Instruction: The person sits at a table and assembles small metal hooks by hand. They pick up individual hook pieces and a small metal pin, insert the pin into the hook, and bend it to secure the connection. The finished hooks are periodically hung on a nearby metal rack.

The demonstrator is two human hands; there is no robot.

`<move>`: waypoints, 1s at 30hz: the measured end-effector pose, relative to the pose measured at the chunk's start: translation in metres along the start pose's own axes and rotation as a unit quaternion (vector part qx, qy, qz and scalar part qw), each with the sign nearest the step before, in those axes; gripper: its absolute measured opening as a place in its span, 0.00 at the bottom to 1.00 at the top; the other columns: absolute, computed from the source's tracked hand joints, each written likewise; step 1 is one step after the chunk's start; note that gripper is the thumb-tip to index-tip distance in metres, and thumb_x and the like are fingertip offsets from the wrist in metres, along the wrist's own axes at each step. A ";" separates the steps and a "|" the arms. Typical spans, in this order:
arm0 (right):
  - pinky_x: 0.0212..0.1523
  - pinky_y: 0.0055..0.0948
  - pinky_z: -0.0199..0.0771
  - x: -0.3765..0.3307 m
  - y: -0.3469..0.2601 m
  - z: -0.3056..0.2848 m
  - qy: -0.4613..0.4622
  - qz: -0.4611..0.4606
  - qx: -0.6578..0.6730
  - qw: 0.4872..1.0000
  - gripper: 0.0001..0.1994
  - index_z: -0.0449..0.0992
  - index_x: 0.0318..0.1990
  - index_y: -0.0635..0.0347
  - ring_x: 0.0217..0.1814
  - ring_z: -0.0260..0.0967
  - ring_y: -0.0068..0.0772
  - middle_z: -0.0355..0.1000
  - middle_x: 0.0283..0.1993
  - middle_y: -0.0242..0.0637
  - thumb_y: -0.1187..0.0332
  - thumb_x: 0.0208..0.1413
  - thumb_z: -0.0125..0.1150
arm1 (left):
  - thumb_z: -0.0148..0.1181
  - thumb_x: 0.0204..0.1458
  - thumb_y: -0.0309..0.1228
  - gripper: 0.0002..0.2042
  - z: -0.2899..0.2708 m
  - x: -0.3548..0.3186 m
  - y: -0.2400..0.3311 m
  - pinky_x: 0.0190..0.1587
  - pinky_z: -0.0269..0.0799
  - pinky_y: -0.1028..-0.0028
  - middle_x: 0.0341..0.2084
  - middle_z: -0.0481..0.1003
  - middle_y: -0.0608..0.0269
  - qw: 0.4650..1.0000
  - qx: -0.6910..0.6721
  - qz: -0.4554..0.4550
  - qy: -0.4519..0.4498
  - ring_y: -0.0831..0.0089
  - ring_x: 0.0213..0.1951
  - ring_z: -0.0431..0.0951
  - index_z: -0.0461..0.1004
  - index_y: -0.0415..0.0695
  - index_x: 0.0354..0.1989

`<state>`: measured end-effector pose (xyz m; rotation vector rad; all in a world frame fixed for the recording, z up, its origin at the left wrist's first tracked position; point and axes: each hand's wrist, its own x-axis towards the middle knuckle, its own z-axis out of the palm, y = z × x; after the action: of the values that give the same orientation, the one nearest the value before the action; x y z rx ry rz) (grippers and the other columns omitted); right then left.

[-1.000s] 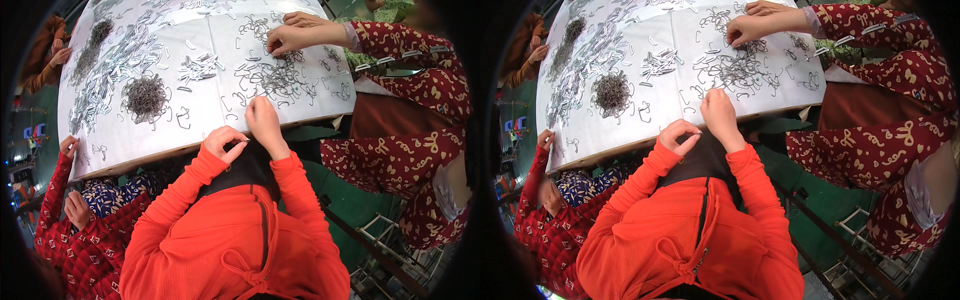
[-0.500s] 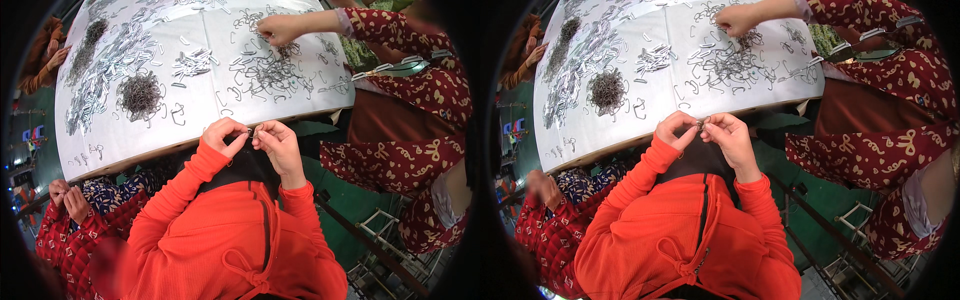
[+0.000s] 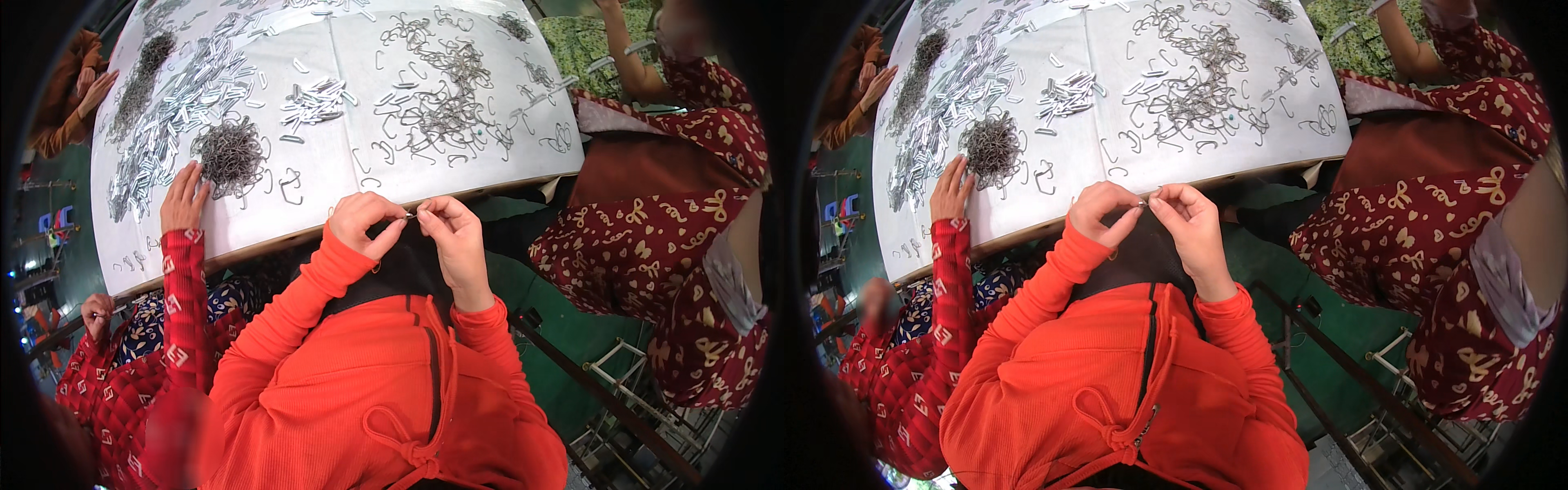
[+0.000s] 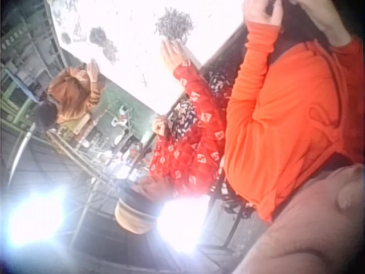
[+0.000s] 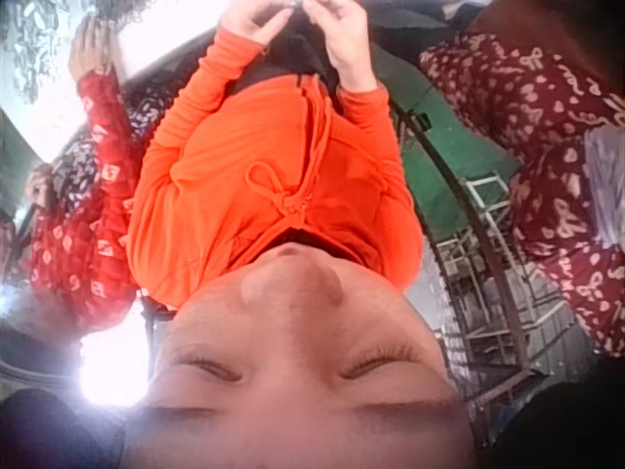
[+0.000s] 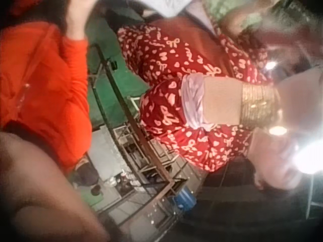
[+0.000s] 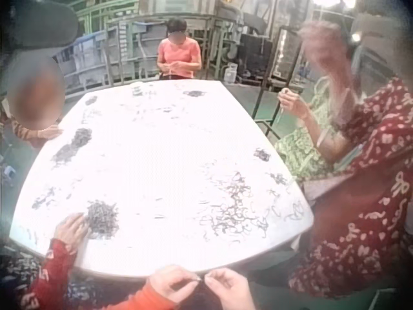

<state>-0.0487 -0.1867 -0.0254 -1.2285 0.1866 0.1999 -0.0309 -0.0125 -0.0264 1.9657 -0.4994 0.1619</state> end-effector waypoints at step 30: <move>0.40 0.21 0.74 -0.018 -0.006 0.026 -0.002 -0.283 -0.275 0.919 0.07 0.72 0.37 0.67 0.41 0.72 0.26 0.68 0.40 0.39 0.85 0.51 0.57 | 0.55 0.54 0.23 0.06 -0.011 0.010 0.013 0.39 0.71 0.80 0.31 0.76 0.65 0.902 -0.342 -0.265 -0.005 0.82 0.33 0.75 0.74 0.36 0.38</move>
<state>-0.0641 -0.1653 -0.0073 -1.7882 -0.2538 -0.2706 -0.0261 -0.0097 -0.0075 1.3375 0.0076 -0.3339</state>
